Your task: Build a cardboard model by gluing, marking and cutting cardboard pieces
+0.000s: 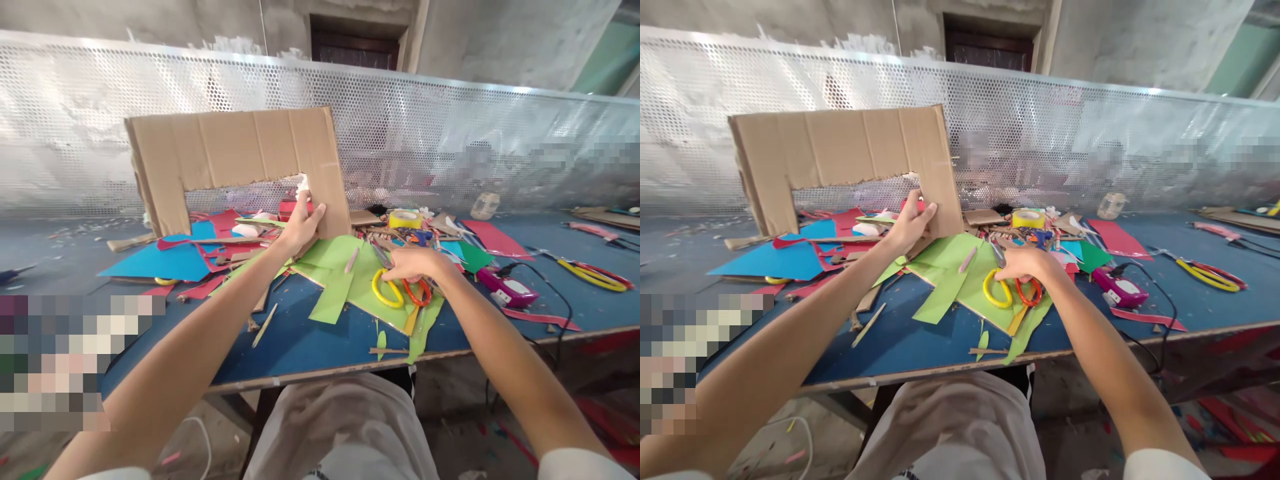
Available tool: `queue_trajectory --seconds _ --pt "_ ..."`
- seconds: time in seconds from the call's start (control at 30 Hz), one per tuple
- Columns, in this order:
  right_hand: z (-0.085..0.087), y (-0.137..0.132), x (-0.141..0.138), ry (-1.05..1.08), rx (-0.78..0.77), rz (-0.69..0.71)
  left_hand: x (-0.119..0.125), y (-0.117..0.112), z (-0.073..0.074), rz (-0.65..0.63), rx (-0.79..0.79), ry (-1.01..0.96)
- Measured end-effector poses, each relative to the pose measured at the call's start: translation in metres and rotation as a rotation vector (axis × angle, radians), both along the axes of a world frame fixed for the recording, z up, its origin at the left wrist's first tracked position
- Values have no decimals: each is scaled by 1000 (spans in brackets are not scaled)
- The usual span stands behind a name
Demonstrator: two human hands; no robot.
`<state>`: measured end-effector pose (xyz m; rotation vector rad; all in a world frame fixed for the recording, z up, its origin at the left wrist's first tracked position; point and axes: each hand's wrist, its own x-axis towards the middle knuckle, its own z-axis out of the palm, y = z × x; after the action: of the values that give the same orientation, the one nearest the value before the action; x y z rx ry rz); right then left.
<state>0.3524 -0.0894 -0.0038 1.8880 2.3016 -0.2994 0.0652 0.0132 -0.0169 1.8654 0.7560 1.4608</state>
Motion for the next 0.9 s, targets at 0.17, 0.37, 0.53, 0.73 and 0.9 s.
queue_trajectory --seconds 0.17,0.37,0.53,0.73,0.9 --pt "9 -3 0 42 32 -53 -1 -2 1 -21 -73 -72" --pt "7 9 25 615 112 -70 2 -8 7 -34 -114 -187" --pt "-5 17 22 1123 39 107 -1 -6 12 -79 -179 -233" --pt "-11 15 -8 1228 68 242 -11 2 12 -165 -226 -206" --pt "-17 18 -12 1100 214 274 -13 10 13 -121 -172 -235"
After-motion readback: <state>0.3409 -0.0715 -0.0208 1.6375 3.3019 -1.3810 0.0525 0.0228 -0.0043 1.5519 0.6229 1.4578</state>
